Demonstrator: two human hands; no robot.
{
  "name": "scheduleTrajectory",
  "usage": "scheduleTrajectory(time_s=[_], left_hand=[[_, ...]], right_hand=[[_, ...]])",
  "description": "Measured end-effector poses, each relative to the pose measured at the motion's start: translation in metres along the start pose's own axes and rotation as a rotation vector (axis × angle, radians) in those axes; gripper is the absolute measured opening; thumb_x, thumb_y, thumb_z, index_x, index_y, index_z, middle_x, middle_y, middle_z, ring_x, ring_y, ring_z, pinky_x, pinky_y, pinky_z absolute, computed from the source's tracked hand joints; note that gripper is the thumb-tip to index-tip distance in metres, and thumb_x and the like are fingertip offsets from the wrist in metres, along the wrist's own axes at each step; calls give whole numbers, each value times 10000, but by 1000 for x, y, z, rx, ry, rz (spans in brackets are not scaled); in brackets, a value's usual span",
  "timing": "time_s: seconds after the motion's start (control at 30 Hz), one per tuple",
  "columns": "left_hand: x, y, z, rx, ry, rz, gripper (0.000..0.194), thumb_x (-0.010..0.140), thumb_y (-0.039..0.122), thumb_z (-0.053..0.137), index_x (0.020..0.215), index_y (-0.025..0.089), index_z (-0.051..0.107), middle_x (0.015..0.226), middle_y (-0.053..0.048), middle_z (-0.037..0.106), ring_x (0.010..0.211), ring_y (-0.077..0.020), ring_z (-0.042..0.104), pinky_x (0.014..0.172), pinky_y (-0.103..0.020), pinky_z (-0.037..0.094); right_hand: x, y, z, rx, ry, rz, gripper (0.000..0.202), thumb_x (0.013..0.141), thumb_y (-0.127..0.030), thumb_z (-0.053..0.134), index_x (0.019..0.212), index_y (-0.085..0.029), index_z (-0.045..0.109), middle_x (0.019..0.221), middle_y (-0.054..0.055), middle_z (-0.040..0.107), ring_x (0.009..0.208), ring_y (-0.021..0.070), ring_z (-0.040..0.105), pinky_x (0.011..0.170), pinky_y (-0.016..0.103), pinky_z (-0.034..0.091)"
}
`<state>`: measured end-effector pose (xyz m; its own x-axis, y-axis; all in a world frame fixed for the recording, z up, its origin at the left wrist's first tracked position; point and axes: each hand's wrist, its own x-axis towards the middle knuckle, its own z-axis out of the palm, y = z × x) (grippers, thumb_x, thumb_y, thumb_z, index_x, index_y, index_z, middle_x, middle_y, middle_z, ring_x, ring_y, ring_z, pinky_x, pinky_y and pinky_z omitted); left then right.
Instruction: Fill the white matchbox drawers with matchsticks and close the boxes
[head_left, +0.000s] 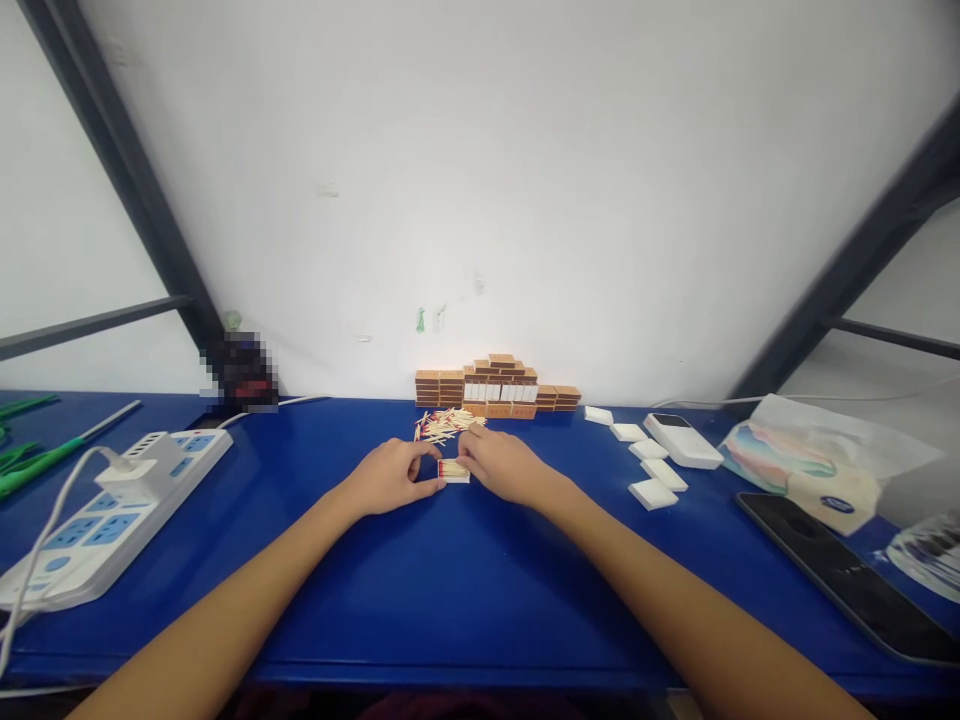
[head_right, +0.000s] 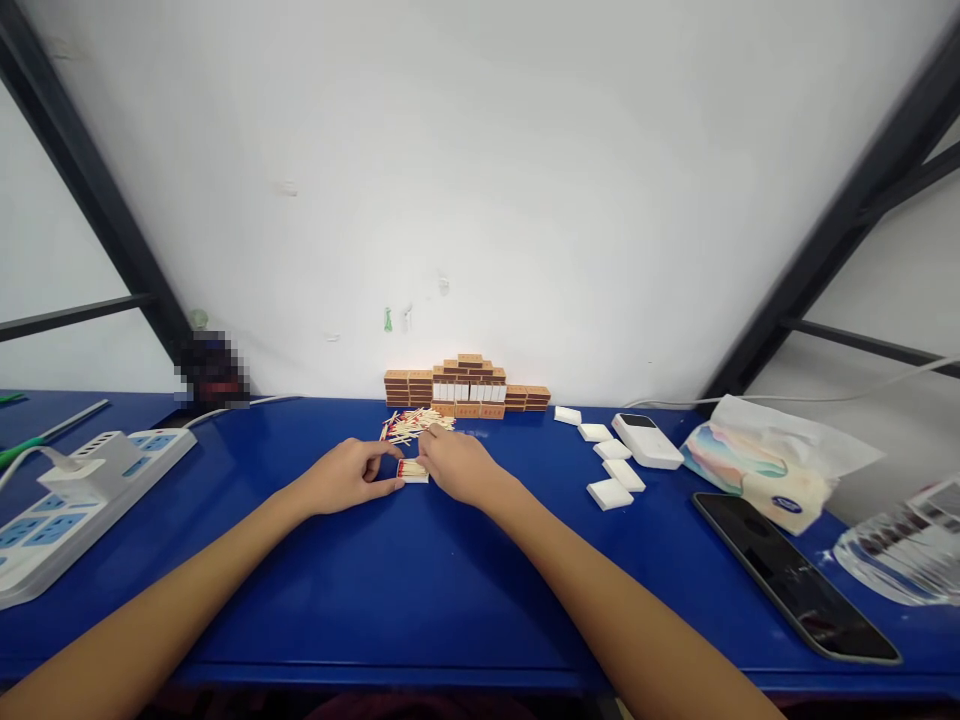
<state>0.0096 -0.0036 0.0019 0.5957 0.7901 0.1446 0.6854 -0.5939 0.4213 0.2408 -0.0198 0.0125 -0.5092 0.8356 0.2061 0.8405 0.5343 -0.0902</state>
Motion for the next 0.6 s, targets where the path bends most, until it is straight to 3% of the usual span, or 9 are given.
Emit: scheduleTrajectory(time_s=[0.13,0.23,0.33,0.47,0.6], left_hand=[[0,2,2,-12,-2,-10,412,881,576,659,1130,257,737,636,41,590,567,-142,543,571,-263,323],[0,4,2,-29,-4,-14,380,890,580,653,1083,268,752,634,39,587,576,-142,543,571,-263,319],[0,5,2,-20,2,-27,374,888,576,657,1087,275,754,639,34,589,594,-149,553,567,-263,310],[0,6,1,-2,-5,-38,372,890,566,656,1110,281,750,652,31,593,603,-152,553,561,-265,300],[0,6,1,1,-9,-36,372,890,564,656,1112,280,748,673,31,599,623,-149,555,565,-259,301]], right_hand=[[4,47,-17,213,200,77,122,971,-249,617,886,-198,687,942,64,741,822,193,663,700,273,437],[8,108,-24,380,453,459,208,953,-310,595,850,-181,721,877,74,763,793,197,675,706,279,467],[1,169,-19,475,579,822,205,904,-326,637,912,-155,750,905,93,779,805,197,696,718,271,485],[-22,212,-9,460,607,1021,209,860,-294,665,901,-111,757,856,154,773,712,219,689,659,303,485],[-30,218,-1,545,546,1065,262,889,-347,646,855,-105,741,641,100,718,442,160,572,507,290,450]])
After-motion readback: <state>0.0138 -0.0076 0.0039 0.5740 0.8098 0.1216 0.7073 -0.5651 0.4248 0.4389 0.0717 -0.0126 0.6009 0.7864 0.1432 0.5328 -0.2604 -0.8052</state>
